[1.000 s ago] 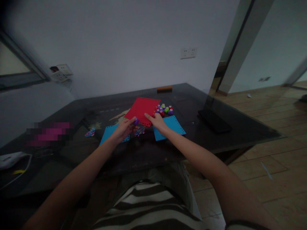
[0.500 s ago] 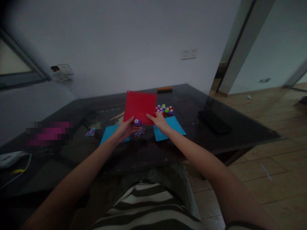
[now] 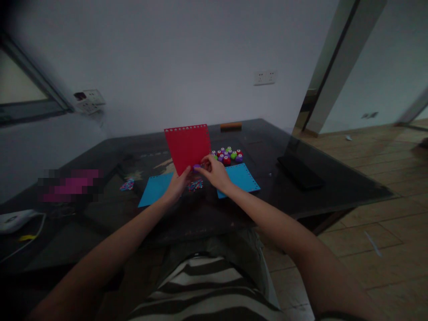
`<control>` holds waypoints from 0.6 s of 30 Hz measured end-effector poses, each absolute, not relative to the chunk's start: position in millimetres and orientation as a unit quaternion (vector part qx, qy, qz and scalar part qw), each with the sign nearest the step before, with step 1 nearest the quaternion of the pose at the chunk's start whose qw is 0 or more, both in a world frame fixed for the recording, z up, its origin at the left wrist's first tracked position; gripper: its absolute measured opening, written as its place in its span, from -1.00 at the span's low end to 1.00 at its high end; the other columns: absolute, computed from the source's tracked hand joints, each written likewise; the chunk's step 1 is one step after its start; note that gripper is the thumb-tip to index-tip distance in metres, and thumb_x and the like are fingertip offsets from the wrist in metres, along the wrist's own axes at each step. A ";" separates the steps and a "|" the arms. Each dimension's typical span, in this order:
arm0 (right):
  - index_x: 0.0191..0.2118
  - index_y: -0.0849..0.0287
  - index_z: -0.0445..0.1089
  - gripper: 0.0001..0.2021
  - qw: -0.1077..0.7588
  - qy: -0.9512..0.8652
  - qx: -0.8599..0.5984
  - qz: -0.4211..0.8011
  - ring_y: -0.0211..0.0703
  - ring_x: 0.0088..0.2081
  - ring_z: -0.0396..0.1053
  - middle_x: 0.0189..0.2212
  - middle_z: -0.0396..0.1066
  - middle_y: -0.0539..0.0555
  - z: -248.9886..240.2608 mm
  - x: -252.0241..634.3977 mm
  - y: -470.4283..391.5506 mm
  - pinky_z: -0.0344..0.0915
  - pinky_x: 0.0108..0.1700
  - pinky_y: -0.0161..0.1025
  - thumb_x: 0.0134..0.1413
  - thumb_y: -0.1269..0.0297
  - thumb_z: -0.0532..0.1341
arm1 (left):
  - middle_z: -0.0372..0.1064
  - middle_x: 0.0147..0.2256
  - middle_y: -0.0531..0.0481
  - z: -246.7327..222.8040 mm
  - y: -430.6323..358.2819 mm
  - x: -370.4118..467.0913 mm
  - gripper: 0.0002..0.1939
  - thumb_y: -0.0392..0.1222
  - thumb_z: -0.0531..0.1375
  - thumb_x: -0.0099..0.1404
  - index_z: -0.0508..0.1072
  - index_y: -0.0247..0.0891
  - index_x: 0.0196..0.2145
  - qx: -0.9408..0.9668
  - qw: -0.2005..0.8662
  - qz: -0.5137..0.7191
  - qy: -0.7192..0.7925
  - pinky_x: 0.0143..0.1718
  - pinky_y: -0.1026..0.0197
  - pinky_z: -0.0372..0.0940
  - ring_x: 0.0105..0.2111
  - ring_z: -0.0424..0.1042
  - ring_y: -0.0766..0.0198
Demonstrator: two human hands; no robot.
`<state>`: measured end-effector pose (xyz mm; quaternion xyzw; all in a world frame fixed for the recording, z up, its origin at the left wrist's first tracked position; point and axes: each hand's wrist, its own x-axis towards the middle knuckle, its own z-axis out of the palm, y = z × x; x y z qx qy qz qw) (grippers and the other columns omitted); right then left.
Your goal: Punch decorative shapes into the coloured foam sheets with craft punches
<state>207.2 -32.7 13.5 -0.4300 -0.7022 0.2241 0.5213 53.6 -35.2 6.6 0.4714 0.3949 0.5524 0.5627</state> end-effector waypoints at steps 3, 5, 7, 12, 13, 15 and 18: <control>-0.24 0.17 0.27 -0.69 0.493 -0.717 -0.438 0.225 -0.20 -0.38 0.32 -0.37 0.38 0.04 8.5 201.8 -32.0 0.22 -0.32 -0.27 -0.07 0.14 0.30 | 0.44 -0.08 -0.09 2.3 -36.4 57.2 -0.74 -0.17 0.16 0.24 0.39 -0.22 -0.10 0.476 0.562 0.558 0.383 -0.19 0.19 0.38 -0.15 0.45 0.18; -0.24 0.19 0.28 -0.71 0.489 -0.713 -0.448 0.227 -0.19 -0.37 0.35 -0.36 0.40 0.07 6.3 203.1 -29.3 0.24 -0.32 -0.26 -0.06 0.18 0.30 | 0.43 -0.07 -0.10 -0.1 -36.6 58.0 -0.75 -0.17 0.15 0.23 0.41 -0.26 -0.13 0.485 0.573 0.552 0.363 -0.15 0.18 0.37 -0.11 0.43 0.18; -0.24 0.21 0.30 -0.76 0.484 -0.712 -0.458 0.219 -0.17 -0.36 0.38 -0.35 0.43 0.10 5.3 206.0 -26.9 0.26 -0.30 -0.25 -0.03 0.23 0.28 | 0.42 -0.05 -0.10 -2.1 -36.2 57.8 -0.76 -0.19 0.15 0.22 0.42 -0.27 -0.15 0.494 0.587 0.541 0.344 -0.12 0.17 0.36 -0.08 0.41 0.17; -0.22 0.21 0.35 -0.81 0.455 -0.723 -0.482 0.194 -0.13 -0.33 0.41 -0.32 0.46 0.13 4.5 209.7 -23.7 0.29 -0.24 -0.21 -0.01 0.34 0.25 | 0.40 -0.02 -0.06 -9.3 -30.9 57.5 -0.79 -0.24 0.12 0.25 0.43 -0.21 -0.15 0.489 0.612 0.525 0.332 -0.08 0.13 0.35 -0.05 0.40 0.17; -0.22 0.21 0.35 -0.81 0.454 -0.723 -0.482 0.198 -0.14 -0.32 0.41 -0.31 0.47 0.13 3.9 209.6 -23.1 0.29 -0.24 -0.21 -0.02 0.35 0.25 | 0.40 -0.02 -0.06 -11.8 -29.0 58.0 -0.79 -0.26 0.10 0.26 0.43 -0.20 -0.15 0.487 0.617 0.522 0.330 -0.07 0.13 0.34 -0.04 0.40 0.18; -0.21 0.21 0.35 -0.79 0.454 -0.719 -0.484 0.206 -0.15 -0.33 0.42 -0.30 0.47 0.13 2.7 209.1 -21.9 0.30 -0.24 -0.22 -0.04 0.36 0.26 | 0.39 -0.01 -0.04 -17.8 -24.9 59.2 -0.78 -0.29 0.07 0.27 0.42 -0.19 -0.15 0.485 0.631 0.517 0.314 -0.04 0.13 0.32 -0.03 0.39 0.20; -0.23 0.22 0.35 -0.79 0.455 -0.712 -0.497 0.198 -0.15 -0.33 0.41 -0.31 0.46 0.12 1.3 208.8 -20.5 0.30 -0.23 -0.21 -0.07 0.38 0.26 | 0.36 0.03 -0.03 -25.7 -20.0 61.0 -0.76 -0.30 0.06 0.26 0.42 -0.18 -0.14 0.491 0.642 0.511 0.293 0.00 0.14 0.29 0.00 0.37 0.23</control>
